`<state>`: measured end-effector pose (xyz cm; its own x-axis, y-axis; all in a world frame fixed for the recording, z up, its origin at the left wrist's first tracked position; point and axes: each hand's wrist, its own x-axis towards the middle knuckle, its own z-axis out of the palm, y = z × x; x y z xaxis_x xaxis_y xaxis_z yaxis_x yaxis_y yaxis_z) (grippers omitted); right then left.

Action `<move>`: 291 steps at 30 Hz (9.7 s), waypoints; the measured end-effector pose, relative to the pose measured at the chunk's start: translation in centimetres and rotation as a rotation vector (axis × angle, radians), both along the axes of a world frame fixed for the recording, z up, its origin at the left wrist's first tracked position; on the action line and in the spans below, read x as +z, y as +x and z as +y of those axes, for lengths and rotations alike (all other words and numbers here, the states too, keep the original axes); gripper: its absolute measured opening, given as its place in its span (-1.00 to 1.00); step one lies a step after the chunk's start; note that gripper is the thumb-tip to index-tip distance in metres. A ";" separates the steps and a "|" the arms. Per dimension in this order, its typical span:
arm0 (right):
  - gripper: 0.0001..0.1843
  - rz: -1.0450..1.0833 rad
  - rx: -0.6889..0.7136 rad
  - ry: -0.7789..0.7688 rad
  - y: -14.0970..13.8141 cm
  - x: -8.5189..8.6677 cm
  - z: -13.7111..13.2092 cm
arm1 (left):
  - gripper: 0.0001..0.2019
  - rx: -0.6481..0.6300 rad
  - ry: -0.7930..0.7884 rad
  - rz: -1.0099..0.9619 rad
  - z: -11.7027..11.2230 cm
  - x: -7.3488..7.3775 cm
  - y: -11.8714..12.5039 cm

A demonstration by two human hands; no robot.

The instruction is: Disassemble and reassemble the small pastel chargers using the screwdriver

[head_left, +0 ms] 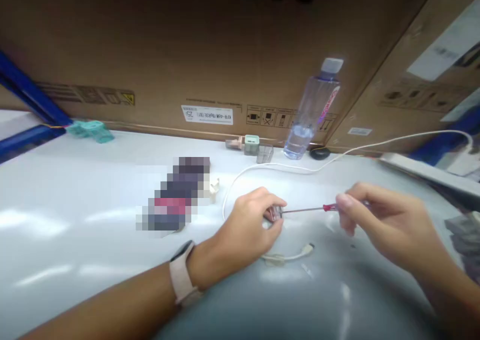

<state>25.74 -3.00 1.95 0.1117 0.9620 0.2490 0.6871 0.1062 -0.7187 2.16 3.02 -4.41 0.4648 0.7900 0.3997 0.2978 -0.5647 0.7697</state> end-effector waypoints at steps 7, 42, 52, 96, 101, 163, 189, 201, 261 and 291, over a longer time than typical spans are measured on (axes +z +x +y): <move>-0.35 -0.141 -0.057 -0.001 0.3 -0.6 0.5 | -0.73 0.004 -0.003 0.001 0.0 0.0 0.0; -0.44 -0.203 -0.010 0.134 0.3 -0.7 0.2 | -0.71 0.008 -0.031 -0.072 0.1 0.0 -0.1; -0.64 0.043 0.176 -0.009 1.0 -1.1 0.5 | -0.71 0.013 -0.067 -0.074 0.2 -0.1 -0.1; -0.89 -0.491 0.356 0.447 0.1 -0.8 -0.1 | -0.89 0.044 -0.689 -0.311 1.6 1.9 0.2; -0.88 -0.495 0.335 0.441 0.2 -0.8 0.0 | -0.88 0.038 -0.680 -0.318 1.6 1.6 0.3; -0.91 -0.312 0.269 0.219 0.6 -1.4 0.1 | -0.74 0.052 -0.448 -0.138 0.5 0.1 0.0; -0.78 -0.081 0.158 0.168 0.1 -1.7 -0.2 | -0.71 0.012 -0.515 -0.197 0.5 0.3 0.2; -0.83 -0.127 0.132 0.191 -0.2 -1.8 -0.6 | -0.71 0.002 -0.550 -0.178 0.4 0.6 0.2; -0.59 -0.125 -0.004 0.253 -1.3 -1.2 0.0 | -0.73 -0.086 -0.331 -0.062 0.5 0.2 -0.1; -0.46 0.148 0.067 0.066 0.4 0.2 -0.6 | -0.71 -0.113 -0.298 -0.041 0.4 0.5 -0.2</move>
